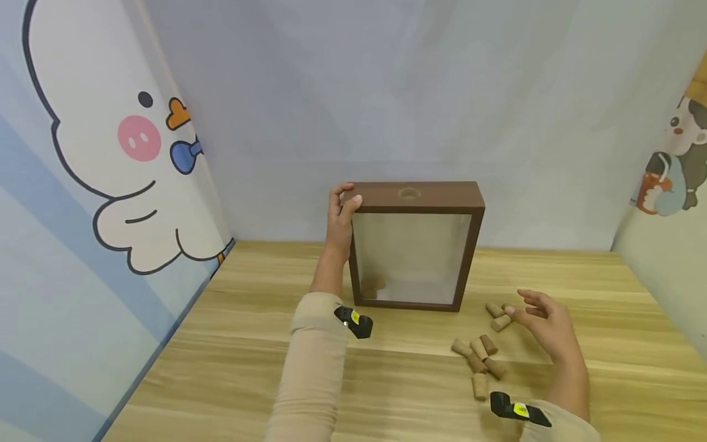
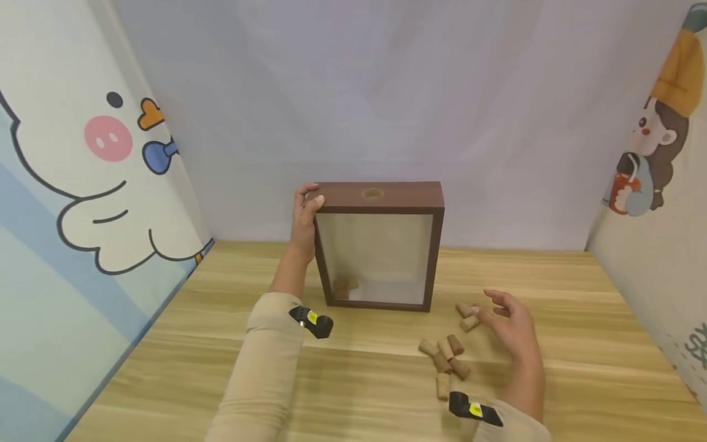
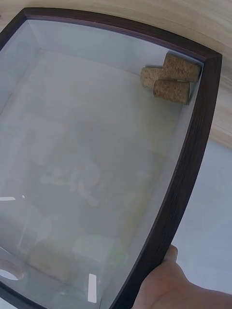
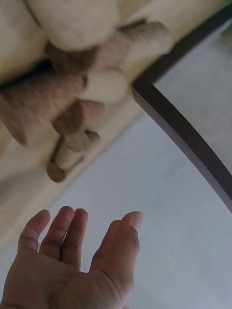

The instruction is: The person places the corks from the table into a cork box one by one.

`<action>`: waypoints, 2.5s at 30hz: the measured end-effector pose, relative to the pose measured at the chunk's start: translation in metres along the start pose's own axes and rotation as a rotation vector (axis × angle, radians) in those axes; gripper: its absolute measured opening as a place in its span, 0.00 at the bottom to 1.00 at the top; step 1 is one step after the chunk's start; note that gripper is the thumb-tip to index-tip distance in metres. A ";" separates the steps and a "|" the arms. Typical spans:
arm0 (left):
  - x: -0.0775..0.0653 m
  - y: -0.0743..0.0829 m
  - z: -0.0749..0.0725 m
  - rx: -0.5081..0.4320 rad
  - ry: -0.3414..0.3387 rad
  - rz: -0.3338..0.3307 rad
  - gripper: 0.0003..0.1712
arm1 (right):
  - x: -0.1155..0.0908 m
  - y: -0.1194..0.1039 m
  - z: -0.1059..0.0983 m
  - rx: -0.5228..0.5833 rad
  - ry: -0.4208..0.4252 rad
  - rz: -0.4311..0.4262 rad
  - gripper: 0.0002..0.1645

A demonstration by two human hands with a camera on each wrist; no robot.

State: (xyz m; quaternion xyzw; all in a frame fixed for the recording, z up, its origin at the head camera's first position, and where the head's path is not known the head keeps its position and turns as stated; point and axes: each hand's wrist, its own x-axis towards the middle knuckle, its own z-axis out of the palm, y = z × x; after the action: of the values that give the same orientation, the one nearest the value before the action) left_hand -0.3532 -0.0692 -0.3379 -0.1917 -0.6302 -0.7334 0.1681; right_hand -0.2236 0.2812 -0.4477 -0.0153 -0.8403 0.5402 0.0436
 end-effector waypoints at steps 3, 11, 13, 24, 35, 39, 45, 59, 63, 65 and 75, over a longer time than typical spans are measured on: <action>0.000 0.000 0.001 -0.003 0.007 0.005 0.26 | 0.000 0.011 0.003 -0.020 -0.006 0.027 0.41; -0.001 -0.001 0.000 0.010 0.020 -0.019 0.27 | -0.003 0.027 0.014 -0.119 -0.021 0.073 0.41; -0.001 -0.001 -0.001 0.008 0.024 -0.017 0.27 | -0.002 0.027 0.017 -0.145 -0.016 0.073 0.40; -0.002 -0.002 -0.002 0.000 -0.001 0.008 0.28 | 0.005 0.026 0.019 -0.237 -0.054 0.084 0.45; 0.000 -0.001 -0.002 -0.024 -0.009 0.001 0.29 | 0.025 0.035 0.002 -0.376 -0.181 -0.086 0.35; -0.001 -0.001 -0.003 -0.018 0.004 -0.020 0.27 | 0.025 0.036 0.003 -0.387 -0.165 -0.061 0.29; -0.001 0.001 -0.005 0.006 0.020 -0.029 0.26 | 0.016 0.029 0.002 -0.330 -0.099 0.042 0.28; -0.001 0.005 -0.004 -0.007 -0.015 -0.017 0.27 | -0.008 -0.018 -0.003 -0.042 -0.029 -0.037 0.23; 0.000 0.006 -0.004 -0.006 -0.033 -0.021 0.27 | -0.008 -0.028 0.000 -0.031 -0.003 -0.085 0.26; 0.000 0.006 -0.004 -0.002 -0.038 -0.021 0.27 | -0.008 -0.034 0.002 -0.024 0.007 -0.104 0.26; -0.003 0.005 -0.003 0.000 -0.018 -0.018 0.26 | -0.003 -0.065 0.022 0.066 0.031 -0.246 0.28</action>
State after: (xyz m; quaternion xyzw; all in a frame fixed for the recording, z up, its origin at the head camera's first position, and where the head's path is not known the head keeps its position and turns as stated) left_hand -0.3485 -0.0733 -0.3351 -0.1928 -0.6334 -0.7331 0.1558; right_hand -0.2209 0.2343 -0.3976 0.0809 -0.8167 0.5580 0.1231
